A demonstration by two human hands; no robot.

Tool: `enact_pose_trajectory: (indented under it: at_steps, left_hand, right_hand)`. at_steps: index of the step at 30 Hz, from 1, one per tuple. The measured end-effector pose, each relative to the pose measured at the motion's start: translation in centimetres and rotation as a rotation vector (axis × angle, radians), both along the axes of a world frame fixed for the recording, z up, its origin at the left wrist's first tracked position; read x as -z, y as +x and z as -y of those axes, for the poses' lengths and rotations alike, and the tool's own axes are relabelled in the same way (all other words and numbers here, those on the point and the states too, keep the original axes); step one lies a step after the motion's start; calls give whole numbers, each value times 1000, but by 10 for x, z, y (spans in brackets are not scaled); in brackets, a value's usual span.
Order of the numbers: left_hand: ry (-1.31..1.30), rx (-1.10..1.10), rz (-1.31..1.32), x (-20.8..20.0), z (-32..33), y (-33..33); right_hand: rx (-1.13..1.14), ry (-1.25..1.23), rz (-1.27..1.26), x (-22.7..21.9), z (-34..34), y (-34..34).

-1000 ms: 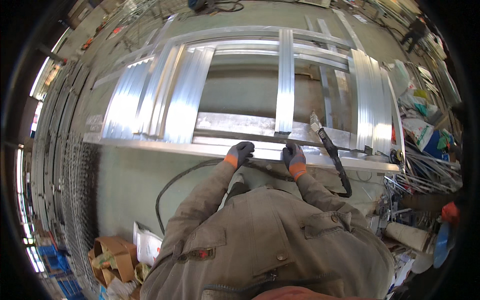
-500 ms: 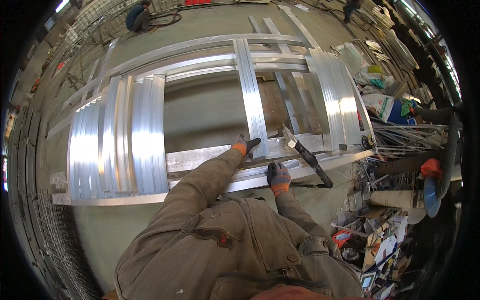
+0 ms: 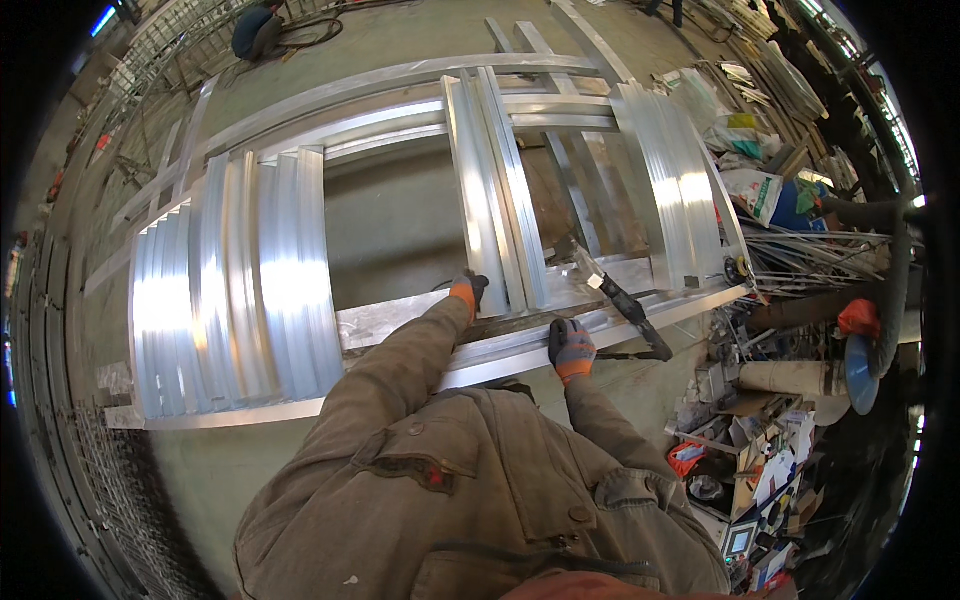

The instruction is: The person welds aluminum frame sections using a handheld welding gun, then grinds weld seams with an angle grinder. They repeatedly position, tack, and weld crossbars on a rectangular frame, then smooth the joints. The frame remains on a workbench throughout.

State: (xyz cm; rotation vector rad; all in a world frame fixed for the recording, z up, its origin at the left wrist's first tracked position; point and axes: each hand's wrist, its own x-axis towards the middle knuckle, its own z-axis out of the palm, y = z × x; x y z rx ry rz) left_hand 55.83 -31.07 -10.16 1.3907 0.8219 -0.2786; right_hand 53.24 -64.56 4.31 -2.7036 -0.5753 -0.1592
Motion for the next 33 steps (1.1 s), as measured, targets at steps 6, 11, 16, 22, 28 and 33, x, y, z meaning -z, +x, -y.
enact_pose_trajectory:
  at_steps: [6,11,16,22,28,33]
  left_hand:
    - [160,-386,178,-13,-32,-38]
    - [742,-372,-22,-81,-52,-74]
    - [659,-480,63,-112,-74,-137]
    - [504,-478,-29,-107,-94,-223]
    - [602,-543,-37,-95,-94,-301]
    - [624,-588,-16,-100,-92,-312]
  right_hand:
    - [-2,-19,-24,7,1,-1]
    - [-9,-13,40,16,4,1]
    - [8,-55,-41,25,7,4]
    - [-22,85,72,25,5,1]
    - [-17,65,108,25,3,-3]
    - [-20,-26,23,25,4,2]
